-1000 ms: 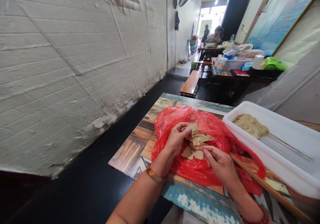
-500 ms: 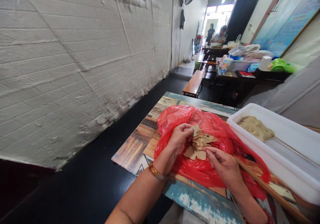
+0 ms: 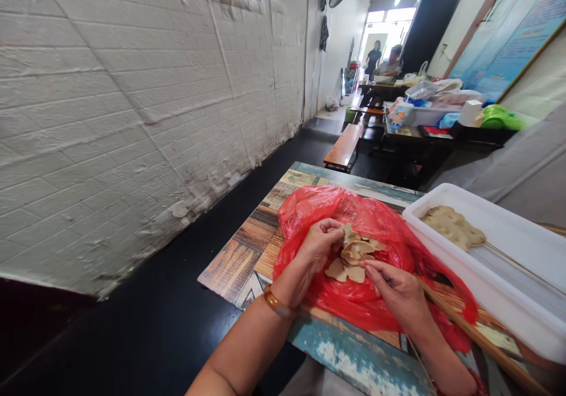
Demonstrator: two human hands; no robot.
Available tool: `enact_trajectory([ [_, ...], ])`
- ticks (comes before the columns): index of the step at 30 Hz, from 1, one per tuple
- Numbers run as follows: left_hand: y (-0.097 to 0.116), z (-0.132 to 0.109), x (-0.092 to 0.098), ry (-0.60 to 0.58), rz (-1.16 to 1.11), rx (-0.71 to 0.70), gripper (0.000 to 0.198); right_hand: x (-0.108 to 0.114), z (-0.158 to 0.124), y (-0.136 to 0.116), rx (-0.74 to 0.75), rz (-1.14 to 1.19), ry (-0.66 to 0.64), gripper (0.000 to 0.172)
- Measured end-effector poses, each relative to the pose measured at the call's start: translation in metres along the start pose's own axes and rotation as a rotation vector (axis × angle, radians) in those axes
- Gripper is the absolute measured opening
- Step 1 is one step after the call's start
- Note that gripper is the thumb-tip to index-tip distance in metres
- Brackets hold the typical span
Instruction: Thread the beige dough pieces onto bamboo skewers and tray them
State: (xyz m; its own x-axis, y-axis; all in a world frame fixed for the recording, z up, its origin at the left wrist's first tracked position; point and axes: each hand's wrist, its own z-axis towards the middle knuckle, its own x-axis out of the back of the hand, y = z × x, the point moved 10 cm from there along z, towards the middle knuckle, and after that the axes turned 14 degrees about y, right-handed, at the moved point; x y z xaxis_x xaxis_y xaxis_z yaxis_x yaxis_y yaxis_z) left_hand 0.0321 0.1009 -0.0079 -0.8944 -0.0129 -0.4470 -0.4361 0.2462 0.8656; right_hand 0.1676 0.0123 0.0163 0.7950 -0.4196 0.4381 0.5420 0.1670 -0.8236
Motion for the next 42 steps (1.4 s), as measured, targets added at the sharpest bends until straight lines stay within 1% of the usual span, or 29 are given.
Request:
enact_trajectory([
  [6,0.002,-0.003,-0.003,0.000,0.051,0.007,0.026,-0.004,-0.004,0.011,-0.139,0.053,-0.043,0.035],
  [13,0.011,-0.006,-0.003,0.036,0.088,-0.092,0.022,-0.015,-0.009,0.022,-0.303,0.200,-0.078,0.043],
  [16,0.012,-0.005,-0.001,0.058,0.100,-0.114,0.020,-0.018,-0.011,0.024,-0.351,0.249,-0.083,0.043],
  [22,0.011,-0.001,0.002,0.077,0.117,-0.149,0.020,-0.017,-0.012,0.021,-0.366,0.258,-0.075,0.039],
  [28,0.011,0.000,0.003,0.075,0.128,-0.168,0.020,-0.018,-0.012,0.020,-0.360,0.256,-0.094,0.039],
  [36,0.013,-0.001,0.002,0.085,0.127,-0.171,0.020,-0.018,-0.012,0.020,-0.364,0.253,-0.086,0.039],
  [42,0.019,0.000,0.002,0.082,0.181,-0.249,0.018,-0.018,-0.012,0.022,-0.378,0.254,-0.093,0.040],
])
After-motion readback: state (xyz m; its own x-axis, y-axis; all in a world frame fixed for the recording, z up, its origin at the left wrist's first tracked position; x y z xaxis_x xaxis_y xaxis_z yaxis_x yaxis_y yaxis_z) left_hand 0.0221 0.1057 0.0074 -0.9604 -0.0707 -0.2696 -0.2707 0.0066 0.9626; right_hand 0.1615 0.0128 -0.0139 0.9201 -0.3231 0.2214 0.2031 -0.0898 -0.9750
